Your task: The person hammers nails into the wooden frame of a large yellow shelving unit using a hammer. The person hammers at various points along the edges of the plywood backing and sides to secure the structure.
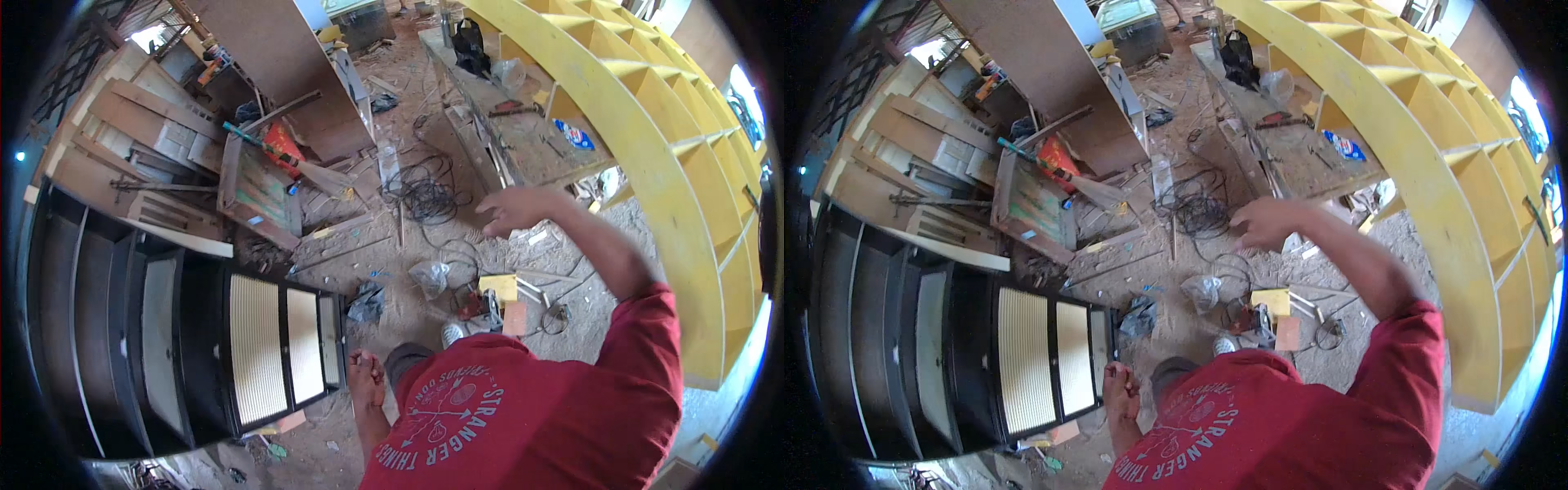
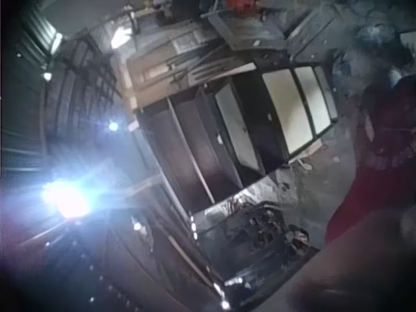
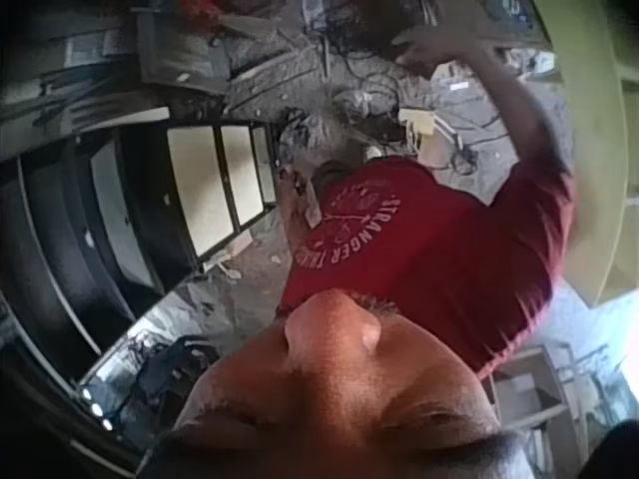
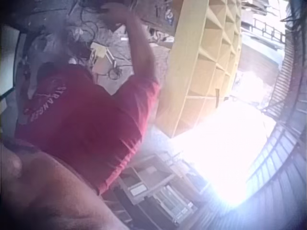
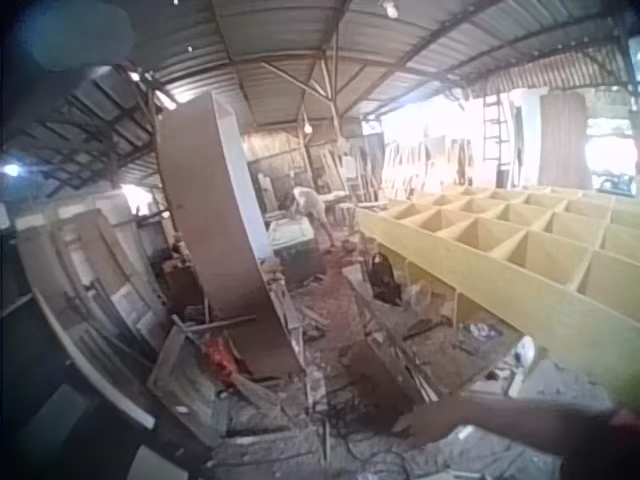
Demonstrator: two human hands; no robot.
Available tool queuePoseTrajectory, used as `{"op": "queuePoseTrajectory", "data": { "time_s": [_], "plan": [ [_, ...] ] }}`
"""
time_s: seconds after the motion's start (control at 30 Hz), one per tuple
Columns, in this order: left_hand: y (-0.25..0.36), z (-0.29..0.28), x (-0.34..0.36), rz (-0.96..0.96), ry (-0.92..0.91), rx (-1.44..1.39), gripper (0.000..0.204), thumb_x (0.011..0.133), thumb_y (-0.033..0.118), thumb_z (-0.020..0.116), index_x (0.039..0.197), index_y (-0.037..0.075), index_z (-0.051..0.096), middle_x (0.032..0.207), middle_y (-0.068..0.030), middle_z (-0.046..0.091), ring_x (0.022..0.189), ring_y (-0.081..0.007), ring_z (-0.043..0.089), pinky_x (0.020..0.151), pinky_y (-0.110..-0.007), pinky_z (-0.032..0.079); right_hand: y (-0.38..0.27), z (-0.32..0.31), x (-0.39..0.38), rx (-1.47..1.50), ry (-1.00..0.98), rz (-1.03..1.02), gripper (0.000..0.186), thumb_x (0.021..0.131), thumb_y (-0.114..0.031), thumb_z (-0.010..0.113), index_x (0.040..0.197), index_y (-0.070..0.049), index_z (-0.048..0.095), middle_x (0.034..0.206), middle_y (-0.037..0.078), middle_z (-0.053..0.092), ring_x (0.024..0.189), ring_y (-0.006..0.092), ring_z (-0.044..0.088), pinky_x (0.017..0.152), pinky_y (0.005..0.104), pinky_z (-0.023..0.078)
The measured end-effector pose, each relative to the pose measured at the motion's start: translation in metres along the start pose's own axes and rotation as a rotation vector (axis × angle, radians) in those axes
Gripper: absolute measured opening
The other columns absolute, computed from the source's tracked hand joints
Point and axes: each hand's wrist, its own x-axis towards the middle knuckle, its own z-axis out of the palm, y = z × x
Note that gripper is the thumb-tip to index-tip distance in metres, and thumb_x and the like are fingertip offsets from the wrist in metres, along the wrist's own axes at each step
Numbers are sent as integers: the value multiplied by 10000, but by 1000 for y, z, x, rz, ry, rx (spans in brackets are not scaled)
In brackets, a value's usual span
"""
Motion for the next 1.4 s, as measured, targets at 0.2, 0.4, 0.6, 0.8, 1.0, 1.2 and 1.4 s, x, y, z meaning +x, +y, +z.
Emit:
{"op": "queuePoseTrajectory", "data": {
  "time_s": [0.2,0.4,0.6,0.8,1.0,1.2,1.4],
  "plan": [
    [91,73,162,-75,-161,145,89,1012,130,700,1056,84,638,891,-31,660,594,-67,495,556,-247,398,40,-26,139,298,129,180,620,927,-473,716,1348,-22,658,1290,225,695,1210,393,651,1052,444,497],
    [140,126,330,-232,-424,272,186,983,97,721,1155,33,689,949,-20,694,640,-59,526,599,-226,414,210,-33,283,452,740,543,573,952,-386,694,1389,-24,615,1246,239,709,1143,399,685,1008,436,525],
    [202,222,449,-456,-606,474,238,942,95,766,1153,0,712,962,-33,713,645,-64,526,590,-215,405,369,-45,328,228,993,1236,593,984,-419,585,1462,-73,532,1236,292,685,1186,475,635,1077,584,452],
    [245,270,503,-467,-597,747,234,925,72,776,1130,-31,728,943,-81,725,609,-69,519,557,-224,401,417,-48,358,92,1136,1479,445,960,-372,623,1211,-11,693,1166,289,702,1067,450,682,981,580,510],
    [219,307,547,-506,-643,792,181,947,29,740,1119,-28,733,934,-75,728,614,-65,509,549,-240,409,381,-55,266,1143,1835,954,281,963,-267,612,1129,-52,684,898,112,731,836,256,708,757,384,576],
    [152,358,521,-587,-870,871,140,938,89,777,1043,4,738,881,-44,719,618,-65,505,569,-227,400,159,3,112,1650,1918,-65,285,971,-152,636,1224,-22,638,1036,140,690,812,251,711,730,389,596],
    [62,388,410,-709,-1294,1136,133,995,156,717,988,27,685,725,20,593,573,-53,444,539,-224,348,-40,118,30,1620,1242,632,371,1022,-271,668,1321,-66,592,723,4,606,650,122,635,594,300,518]
  ]
}}
